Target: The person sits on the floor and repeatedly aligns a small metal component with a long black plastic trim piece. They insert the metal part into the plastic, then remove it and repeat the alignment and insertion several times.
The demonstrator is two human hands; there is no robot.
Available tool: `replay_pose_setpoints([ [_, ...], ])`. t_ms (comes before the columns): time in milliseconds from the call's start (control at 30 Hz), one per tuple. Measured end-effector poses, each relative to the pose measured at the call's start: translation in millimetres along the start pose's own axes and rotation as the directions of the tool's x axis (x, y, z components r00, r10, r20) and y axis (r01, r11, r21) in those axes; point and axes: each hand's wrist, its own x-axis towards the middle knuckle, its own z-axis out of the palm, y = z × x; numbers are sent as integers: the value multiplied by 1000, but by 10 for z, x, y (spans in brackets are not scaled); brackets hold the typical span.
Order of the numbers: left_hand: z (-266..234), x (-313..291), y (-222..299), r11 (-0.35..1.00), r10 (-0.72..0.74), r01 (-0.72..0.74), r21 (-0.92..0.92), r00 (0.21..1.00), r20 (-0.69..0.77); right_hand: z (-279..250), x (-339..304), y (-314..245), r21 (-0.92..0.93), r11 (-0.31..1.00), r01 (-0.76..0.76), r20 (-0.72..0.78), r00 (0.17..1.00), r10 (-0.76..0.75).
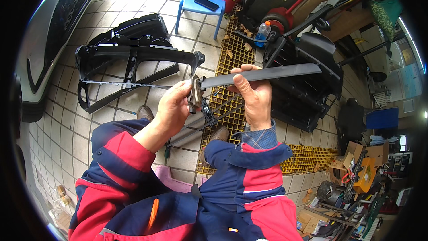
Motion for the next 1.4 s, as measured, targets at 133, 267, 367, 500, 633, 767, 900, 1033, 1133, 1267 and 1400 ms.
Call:
replay_pose_setpoints([
  [133,-1,-5,5,1000,19,-19,-4,1000,-9,15,-19,-3,35,999,28,36,999,-30],
  [267,-3,-4,-2,1000,22,-22,-7,1000,5,14,-10,-8,32,999,8,21,1000,-8],
  [367,-1,2,-2,1000,8,-8,-21,1000,23,20,-1,-18,40,999,-30,-33,999,32],
  [500,18,-18,8,1000,6,-6,-10,1000,-1,48,-14,-28,47,999,4,-26,1000,-3],
  [633,23,-14,25,1000,7,-7,-16,1000,-5,35,-7,-14,23,999,22,-2,1000,-22],
  [767,24,-11,5,1000,0,0,-19,1000,6,12,1,-6,-22,1000,-4,-35,999,4],
  [900,15,-12,22,1000,5,-5,-16,1000,2,32,-13,-34,49,999,-2,-15,1000,3],
  [1033,25,-20,30,1000,6,-6,-15,1000,-3,44,-24,-36,48,999,1,-16,1000,0],
  [1133,30,-20,22,1000,6,-6,-13,1000,11,18,-10,-12,5,1000,8,-20,1000,-8],
  [1267,25,-16,9,1000,0,0,-23,1000,-4,-6,-2,8,-26,1000,14,-14,1000,-15],
  [1400,7,-10,20,1000,8,-8,-23,1000,-4,1,-15,-10,13,1000,18,38,999,-19],
])
